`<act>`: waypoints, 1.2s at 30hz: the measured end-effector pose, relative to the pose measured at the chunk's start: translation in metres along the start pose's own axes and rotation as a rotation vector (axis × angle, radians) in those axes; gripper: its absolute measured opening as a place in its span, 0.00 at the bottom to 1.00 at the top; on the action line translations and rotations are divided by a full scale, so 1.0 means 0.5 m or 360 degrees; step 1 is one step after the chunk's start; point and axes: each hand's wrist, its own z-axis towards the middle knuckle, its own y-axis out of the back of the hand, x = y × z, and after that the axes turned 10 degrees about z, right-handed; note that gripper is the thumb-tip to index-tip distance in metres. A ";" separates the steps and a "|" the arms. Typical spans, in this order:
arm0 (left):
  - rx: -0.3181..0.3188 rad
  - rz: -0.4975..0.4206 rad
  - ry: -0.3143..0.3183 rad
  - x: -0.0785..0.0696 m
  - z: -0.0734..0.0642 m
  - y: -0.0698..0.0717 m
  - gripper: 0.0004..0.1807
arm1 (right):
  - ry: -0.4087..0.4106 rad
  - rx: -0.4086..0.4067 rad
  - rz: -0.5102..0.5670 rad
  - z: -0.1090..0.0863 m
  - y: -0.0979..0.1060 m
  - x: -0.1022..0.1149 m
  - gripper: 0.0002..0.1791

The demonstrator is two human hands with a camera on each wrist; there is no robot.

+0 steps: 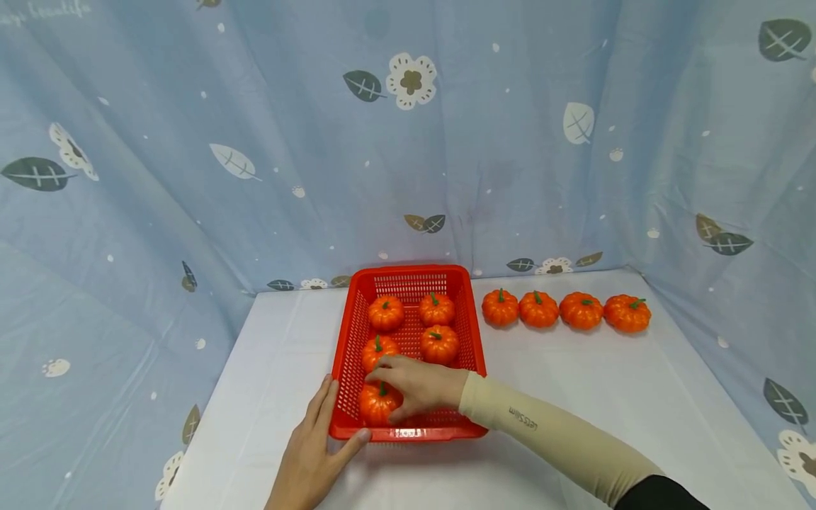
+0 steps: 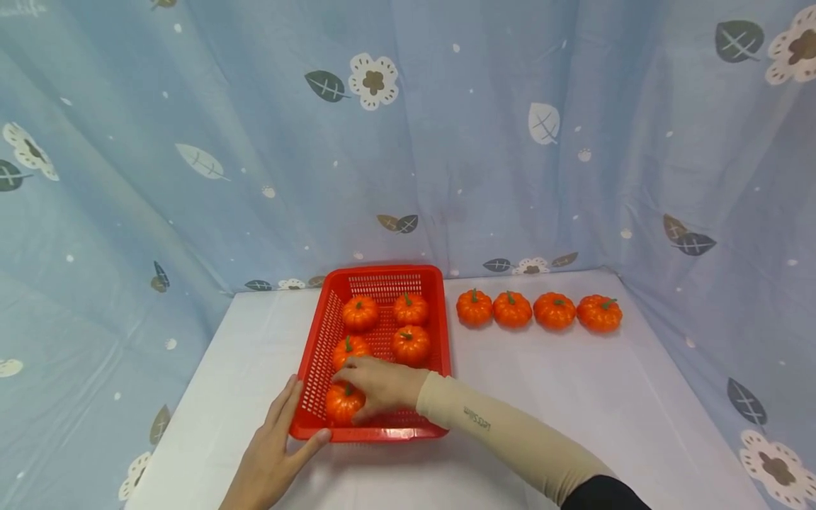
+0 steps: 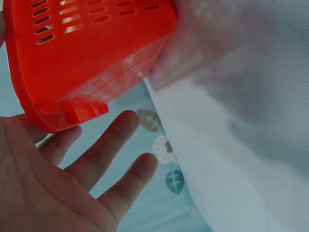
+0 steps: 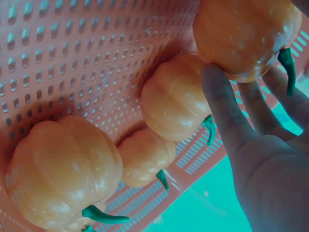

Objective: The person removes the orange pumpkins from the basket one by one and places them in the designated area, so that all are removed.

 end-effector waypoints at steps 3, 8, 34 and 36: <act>-0.0016 -0.0014 -0.0018 0.000 0.000 0.000 0.55 | 0.0025 -0.0037 -0.0008 -0.006 0.004 0.003 0.39; -0.0047 -0.0020 -0.0040 0.001 0.000 -0.001 0.54 | 0.0020 -0.0111 0.0023 -0.019 0.023 0.016 0.39; -0.0059 -0.0013 -0.0032 0.004 -0.001 -0.005 0.56 | 0.0075 -0.1154 0.0260 -0.179 0.139 -0.013 0.41; -0.0063 -0.0015 -0.0032 0.004 -0.002 -0.004 0.55 | 0.0054 -0.1273 0.0258 -0.195 0.142 -0.025 0.42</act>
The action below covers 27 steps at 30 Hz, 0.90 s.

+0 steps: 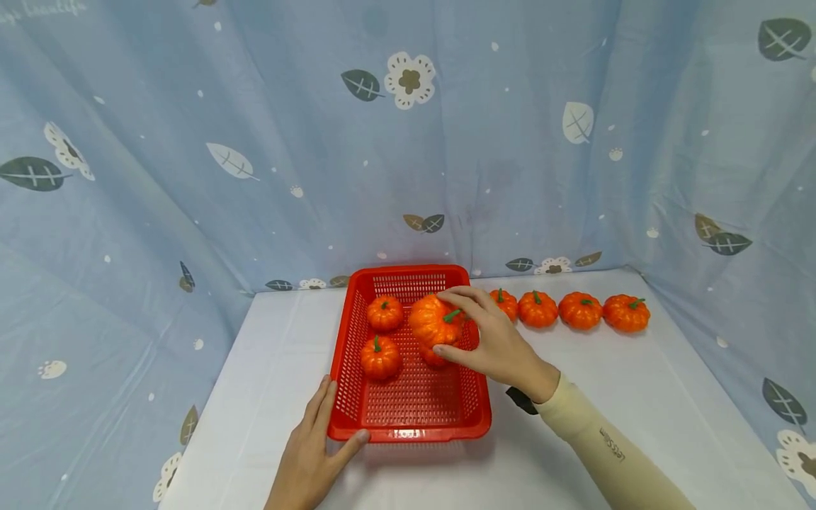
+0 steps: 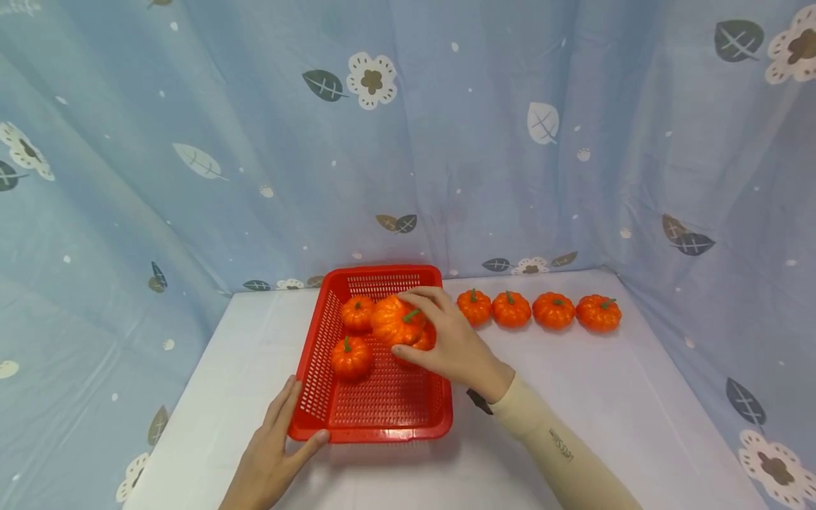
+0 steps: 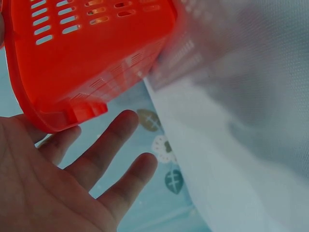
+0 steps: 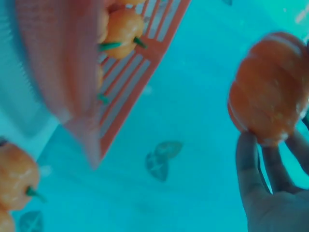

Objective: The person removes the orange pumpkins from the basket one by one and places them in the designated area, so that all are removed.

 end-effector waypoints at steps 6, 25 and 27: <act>-0.0017 -0.0001 -0.0015 0.001 0.000 0.001 0.55 | -0.0215 -0.0333 -0.0038 -0.038 0.048 -0.042 0.44; 0.0078 -0.0010 0.0060 -0.004 0.003 0.003 0.56 | -0.0521 -0.0270 -0.0405 -0.167 0.110 -0.213 0.43; 0.0069 -0.0017 0.0049 -0.003 0.003 0.003 0.56 | -0.0529 -0.0234 -0.0436 -0.173 0.111 -0.223 0.43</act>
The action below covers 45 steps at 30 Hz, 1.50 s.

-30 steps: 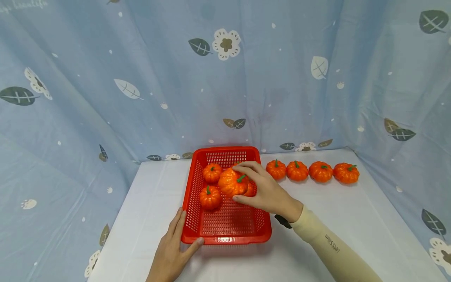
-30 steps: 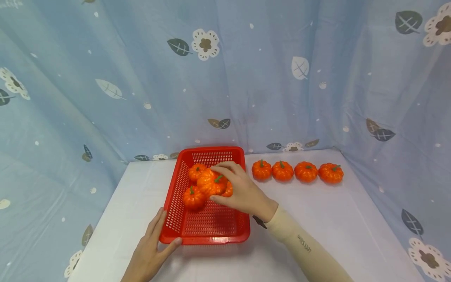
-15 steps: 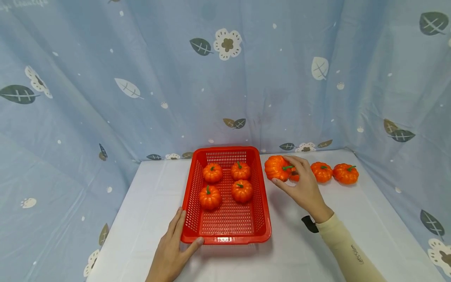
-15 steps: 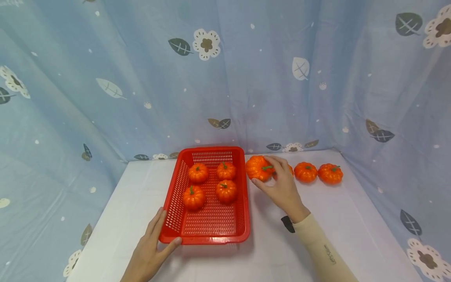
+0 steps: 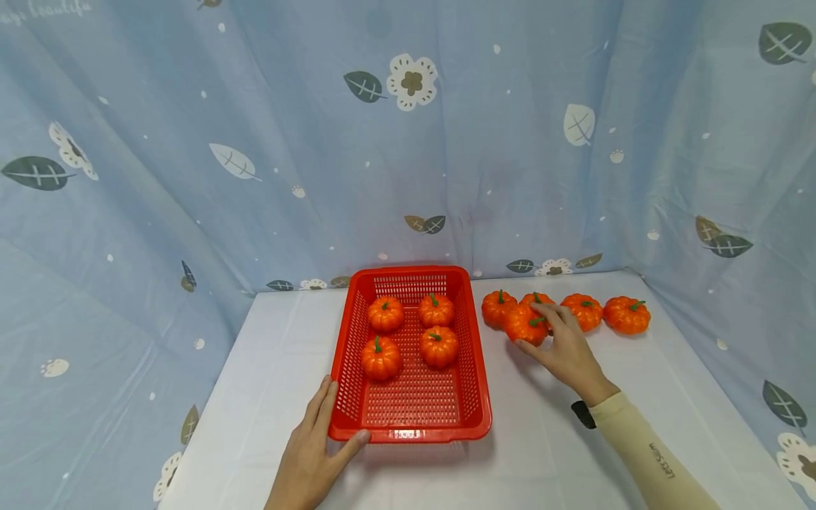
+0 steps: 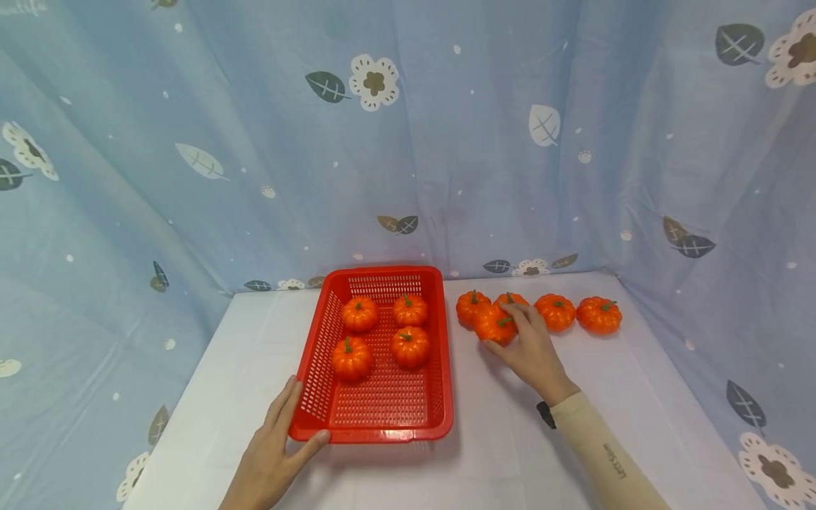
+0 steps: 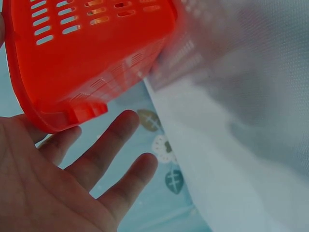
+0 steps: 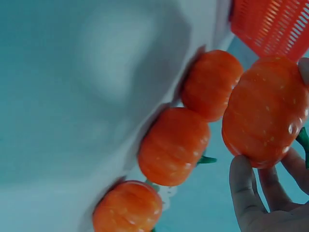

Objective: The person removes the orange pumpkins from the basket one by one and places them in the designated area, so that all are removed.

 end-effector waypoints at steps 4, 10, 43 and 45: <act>0.0009 0.0007 0.0002 0.000 0.000 -0.001 0.56 | -0.0055 0.0055 -0.0017 -0.009 -0.003 -0.019 0.43; 0.0028 0.0015 0.0027 -0.001 -0.001 -0.001 0.56 | -0.0144 0.0124 -0.0048 -0.023 -0.002 -0.033 0.42; 0.0007 -0.0006 0.0021 0.001 -0.002 -0.005 0.56 | -0.0360 0.0308 -0.0104 -0.049 0.030 -0.066 0.46; 0.0000 -0.0003 0.0016 0.001 -0.002 -0.005 0.56 | -0.0365 0.0316 -0.0107 -0.049 0.030 -0.067 0.47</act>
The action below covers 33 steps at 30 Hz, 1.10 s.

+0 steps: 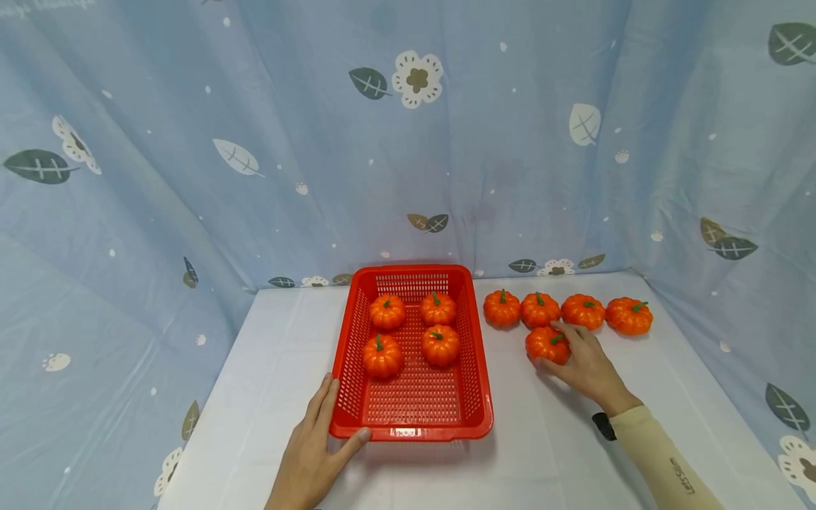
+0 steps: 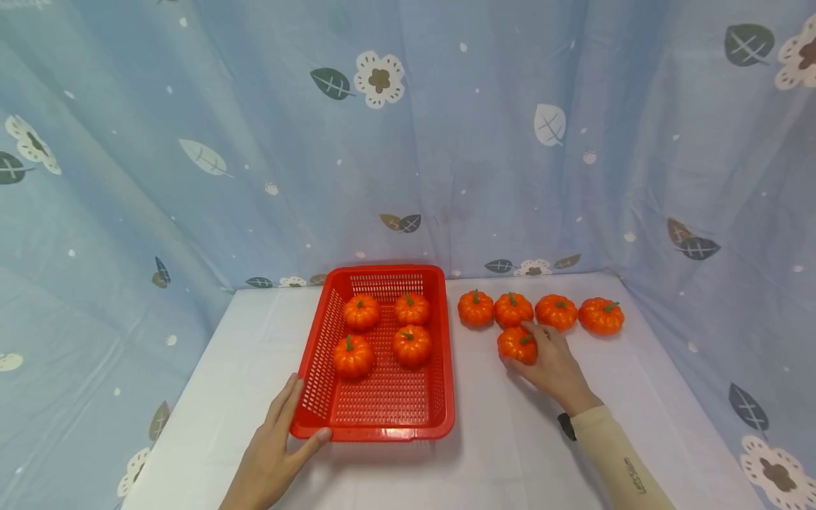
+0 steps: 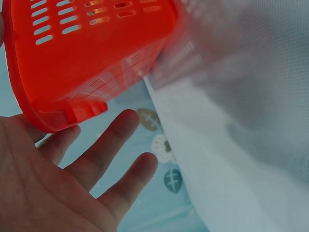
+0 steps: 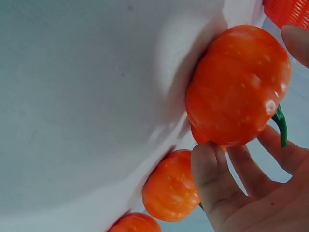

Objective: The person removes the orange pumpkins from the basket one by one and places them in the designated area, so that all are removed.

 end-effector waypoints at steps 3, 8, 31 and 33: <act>-0.0007 0.0000 -0.0006 -0.001 0.001 0.000 0.56 | -0.0001 0.0010 -0.0006 0.000 0.004 0.000 0.48; 0.0000 -0.0012 -0.0007 -0.003 0.001 0.000 0.56 | 0.0007 0.0013 -0.0004 0.000 0.014 0.003 0.49; 0.0013 0.0015 0.0026 -0.001 -0.001 -0.001 0.56 | 0.0553 0.0016 0.0172 0.042 -0.009 0.203 0.38; 0.0007 0.0016 0.0025 0.000 -0.003 0.000 0.56 | 0.0590 0.0102 0.0175 0.047 -0.020 0.222 0.38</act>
